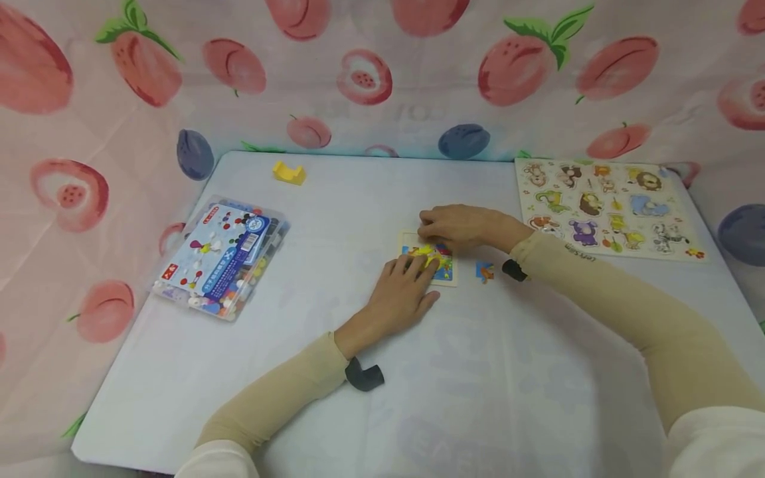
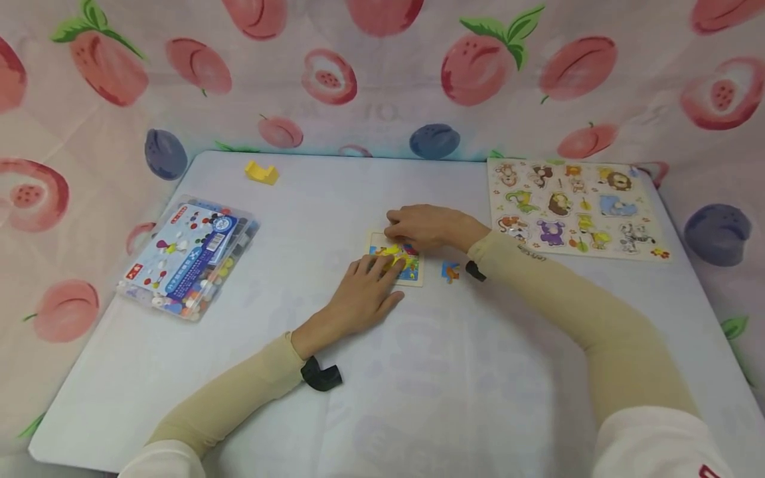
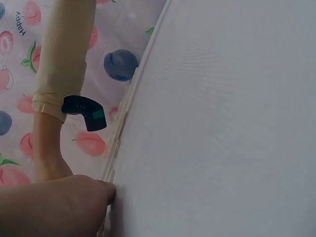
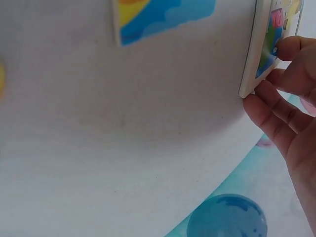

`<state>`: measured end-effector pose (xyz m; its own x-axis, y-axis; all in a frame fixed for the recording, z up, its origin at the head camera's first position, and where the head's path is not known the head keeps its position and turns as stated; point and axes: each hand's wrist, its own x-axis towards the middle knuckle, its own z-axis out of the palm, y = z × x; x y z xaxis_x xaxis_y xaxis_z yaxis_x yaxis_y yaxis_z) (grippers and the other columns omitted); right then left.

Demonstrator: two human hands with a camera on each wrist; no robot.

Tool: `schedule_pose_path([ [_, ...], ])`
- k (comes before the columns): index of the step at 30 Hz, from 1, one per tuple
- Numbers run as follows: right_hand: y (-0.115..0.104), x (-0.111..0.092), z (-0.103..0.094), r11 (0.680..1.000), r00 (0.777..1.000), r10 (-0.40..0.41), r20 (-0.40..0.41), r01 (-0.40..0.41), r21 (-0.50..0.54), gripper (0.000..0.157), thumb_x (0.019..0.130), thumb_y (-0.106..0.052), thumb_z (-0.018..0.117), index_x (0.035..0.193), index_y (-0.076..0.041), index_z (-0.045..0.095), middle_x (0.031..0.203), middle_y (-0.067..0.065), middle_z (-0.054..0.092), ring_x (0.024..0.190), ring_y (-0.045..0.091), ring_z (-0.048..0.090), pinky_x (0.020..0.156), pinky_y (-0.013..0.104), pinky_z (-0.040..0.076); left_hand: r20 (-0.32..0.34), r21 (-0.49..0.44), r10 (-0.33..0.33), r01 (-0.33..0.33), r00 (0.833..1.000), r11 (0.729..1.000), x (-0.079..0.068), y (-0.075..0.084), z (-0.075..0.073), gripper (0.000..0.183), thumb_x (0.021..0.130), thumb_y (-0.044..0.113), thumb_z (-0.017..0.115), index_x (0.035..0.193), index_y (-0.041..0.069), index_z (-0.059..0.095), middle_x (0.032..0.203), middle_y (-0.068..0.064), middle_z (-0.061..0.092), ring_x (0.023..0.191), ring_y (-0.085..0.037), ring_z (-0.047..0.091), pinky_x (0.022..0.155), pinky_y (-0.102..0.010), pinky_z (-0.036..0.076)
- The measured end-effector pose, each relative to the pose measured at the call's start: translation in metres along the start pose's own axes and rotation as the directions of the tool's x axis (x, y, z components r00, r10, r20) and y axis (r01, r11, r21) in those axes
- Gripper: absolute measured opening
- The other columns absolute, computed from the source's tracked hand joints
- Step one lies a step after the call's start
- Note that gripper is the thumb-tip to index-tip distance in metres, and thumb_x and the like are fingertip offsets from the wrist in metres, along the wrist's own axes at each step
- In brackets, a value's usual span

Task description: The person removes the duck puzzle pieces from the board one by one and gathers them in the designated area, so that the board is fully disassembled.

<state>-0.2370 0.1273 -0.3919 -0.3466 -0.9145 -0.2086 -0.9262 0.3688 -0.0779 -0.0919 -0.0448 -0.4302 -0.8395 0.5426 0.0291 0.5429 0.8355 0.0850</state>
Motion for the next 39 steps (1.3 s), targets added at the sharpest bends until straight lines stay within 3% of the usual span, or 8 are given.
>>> schedule_pose_path([
  [3,-0.001,-0.001,-0.001,1.000,1.000,-0.016,0.016,0.016,-0.026,0.014,0.091,-0.009,0.059,0.099,-0.020,0.058,0.103,0.002,0.047,0.084,0.019,0.044,0.075,0.032,0.045,0.006,-0.012,0.004,-0.004,1.000,1.000,0.001,0.000,0.000,0.057,0.099,0.047,0.035,0.148,0.018,0.033,0.149,-0.004,0.036,0.132,-0.025,0.033,0.106,-0.043,0.031],
  [10,0.002,-0.011,-0.004,0.998,0.999,0.032,0.023,-0.034,0.056,0.027,0.088,-0.007,0.063,0.112,-0.021,0.060,0.117,0.002,0.052,0.100,0.021,0.054,0.090,0.039,0.047,-0.018,0.026,-0.007,0.008,1.000,1.000,0.009,0.000,0.001,0.051,0.099,0.045,0.038,0.143,0.020,0.040,0.150,0.004,0.037,0.131,-0.025,0.038,0.098,-0.044,0.034],
  [14,0.005,-0.019,-0.007,1.000,1.000,-0.011,0.011,0.011,-0.004,0.037,0.089,-0.002,0.057,0.121,-0.021,0.061,0.120,0.003,0.056,0.106,0.024,0.056,0.092,0.041,0.048,0.037,0.067,-0.031,0.029,0.999,0.997,0.014,0.004,0.001,0.055,0.099,0.050,0.033,0.148,0.025,0.031,0.150,0.003,0.035,0.132,-0.029,0.035,0.098,-0.049,0.031],
  [19,0.007,-0.026,-0.013,0.992,0.997,-0.079,0.019,0.080,-0.093,0.038,0.089,-0.001,0.057,0.122,-0.019,0.062,0.118,0.003,0.060,0.105,0.025,0.058,0.087,0.041,0.051,0.073,0.082,-0.058,0.052,0.996,0.995,0.014,0.011,-0.002,0.059,0.098,0.054,0.031,0.150,0.028,0.025,0.152,0.003,0.032,0.132,-0.029,0.031,0.101,-0.052,0.028],
  [26,0.009,-0.019,-0.014,0.988,0.993,-0.114,0.028,0.117,-0.099,0.032,0.087,-0.002,0.058,0.114,-0.019,0.062,0.109,0.001,0.058,0.094,0.022,0.057,0.084,0.040,0.051,0.069,0.079,-0.076,0.071,0.995,0.994,0.014,0.015,-0.005,0.059,0.098,0.054,0.033,0.150,0.027,0.027,0.151,0.004,0.032,0.128,-0.027,0.032,0.102,-0.053,0.029],
  [33,0.011,-0.017,-0.012,0.996,0.997,-0.066,0.029,0.064,0.067,0.021,0.091,-0.023,0.060,0.112,-0.019,0.063,0.109,0.001,0.057,0.093,0.018,0.058,0.085,0.041,0.050,0.084,0.070,-0.084,0.078,0.993,0.994,0.015,0.016,-0.006,0.060,0.098,0.054,0.034,0.150,0.026,0.027,0.150,0.004,0.033,0.131,-0.027,0.031,0.102,-0.054,0.029],
  [39,0.012,-0.019,-0.010,0.985,1.000,-0.016,0.003,0.016,0.175,0.031,0.089,-0.039,0.064,0.110,-0.017,0.062,0.101,0.001,0.056,0.082,0.015,0.053,0.077,0.036,0.046,0.097,0.079,-0.090,0.083,0.991,0.993,0.016,0.018,-0.008,0.060,0.098,0.054,0.034,0.150,0.026,0.025,0.151,0.004,0.033,0.132,-0.027,0.031,0.103,-0.054,0.029],
])
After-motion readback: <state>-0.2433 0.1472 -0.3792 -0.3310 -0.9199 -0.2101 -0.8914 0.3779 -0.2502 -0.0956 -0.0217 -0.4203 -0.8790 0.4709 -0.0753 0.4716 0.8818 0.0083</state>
